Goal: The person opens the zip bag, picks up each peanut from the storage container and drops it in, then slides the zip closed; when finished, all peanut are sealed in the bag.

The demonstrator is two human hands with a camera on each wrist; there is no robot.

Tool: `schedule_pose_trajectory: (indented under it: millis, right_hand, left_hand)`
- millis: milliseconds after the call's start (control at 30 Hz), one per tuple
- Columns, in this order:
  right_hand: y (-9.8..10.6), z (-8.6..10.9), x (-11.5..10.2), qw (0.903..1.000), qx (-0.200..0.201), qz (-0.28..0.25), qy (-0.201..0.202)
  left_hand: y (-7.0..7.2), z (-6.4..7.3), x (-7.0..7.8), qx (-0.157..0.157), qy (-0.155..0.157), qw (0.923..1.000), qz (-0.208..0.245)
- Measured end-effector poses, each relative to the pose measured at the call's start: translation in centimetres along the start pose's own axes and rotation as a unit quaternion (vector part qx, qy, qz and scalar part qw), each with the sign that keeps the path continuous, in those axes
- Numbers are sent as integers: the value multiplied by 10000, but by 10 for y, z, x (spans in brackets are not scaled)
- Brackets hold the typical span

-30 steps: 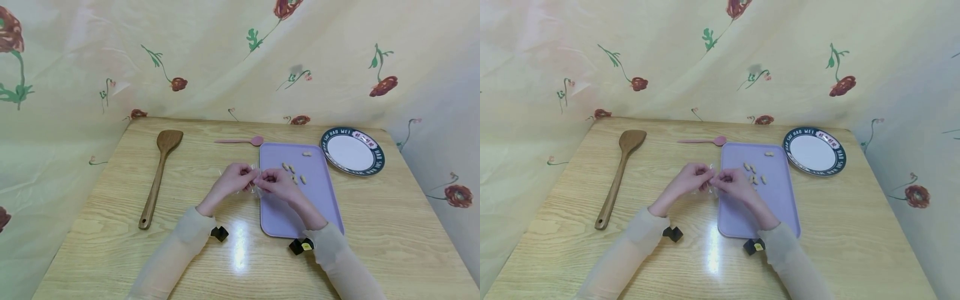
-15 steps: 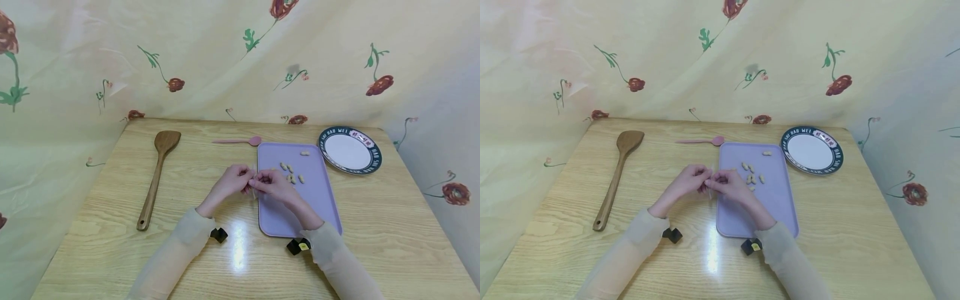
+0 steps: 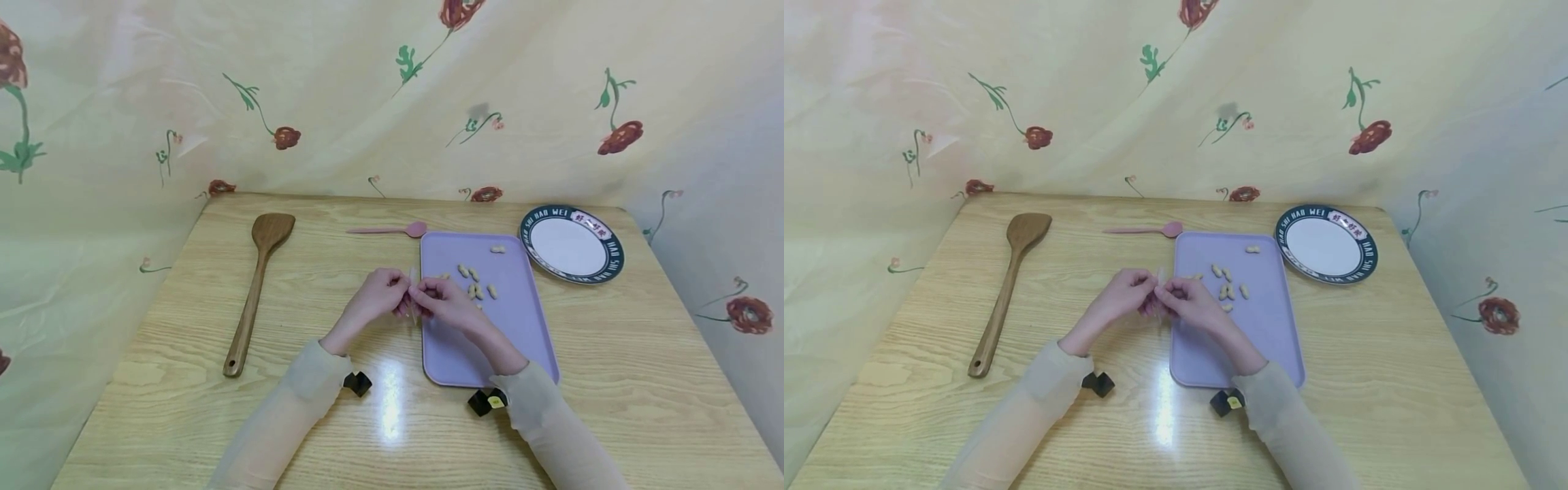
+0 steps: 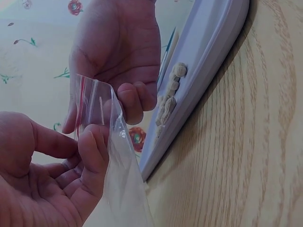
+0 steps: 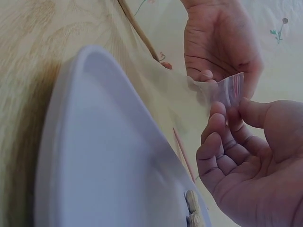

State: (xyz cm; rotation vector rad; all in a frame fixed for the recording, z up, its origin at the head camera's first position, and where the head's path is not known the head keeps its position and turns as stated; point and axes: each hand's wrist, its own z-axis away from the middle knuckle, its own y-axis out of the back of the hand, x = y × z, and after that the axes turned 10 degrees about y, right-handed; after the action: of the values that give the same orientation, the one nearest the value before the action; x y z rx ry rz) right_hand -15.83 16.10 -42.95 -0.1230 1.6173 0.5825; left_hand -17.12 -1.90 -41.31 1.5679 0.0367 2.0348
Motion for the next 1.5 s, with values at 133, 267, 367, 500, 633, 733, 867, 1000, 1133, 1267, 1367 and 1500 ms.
schedule_pose_trajectory:
  millis: [133, 267, 367, 500, 633, 733, 867, 1000, 1133, 1267, 1367, 1500]
  right_hand:
    - [0, 0, 0, 10000, -56, 11, -33]
    - [-1, 0, -1, 9999, -97, -21, 16]
    - [-1, 0, -1, 9999, -101, -2, 25]
    - [-1, 1, -2, 10000, -78, 33, 0]
    - [0, 2, -3, 10000, -74, 24, -32]
    - [0, 1, -4, 10000, -72, -22, -45]
    - [0, 1, -4, 9999, -68, -66, -44]
    - [0, 1, -3, 10000, -19, 45, 20]
    - [0, 0, -2, 9997, 91, 198, 146]
    - [-1, -1, -2, 9995, 249, 167, 109]
    - [0, -1, -2, 9992, 372, 117, -18]
    - [1, -1, -2, 9988, 424, 127, -193]
  left_hand:
    - [0, 1, 1, 105, -6, 9999, -93]
    - [-1, 1, 1, 148, 73, 9998, -133]
    - [-1, 1, 1, 120, 152, 9997, -158]
    - [0, 2, 2, 24, 215, 9997, -79]
    - [1, 2, 2, -66, 215, 9997, -11]
    - [2, 1, 1, -83, 202, 9997, -70]
    - [2, 2, 2, -27, 206, 9996, -201]
    - [1, 2, 2, 81, 201, 9994, -277]
    - [1, 2, 2, 159, 175, 9992, -316]
    - [1, 2, 1, 144, 206, 9994, -219]
    - [2, 1, 0, 135, 237, 9996, -27]
    - [4, 1, -1, 114, 317, 9993, 153]
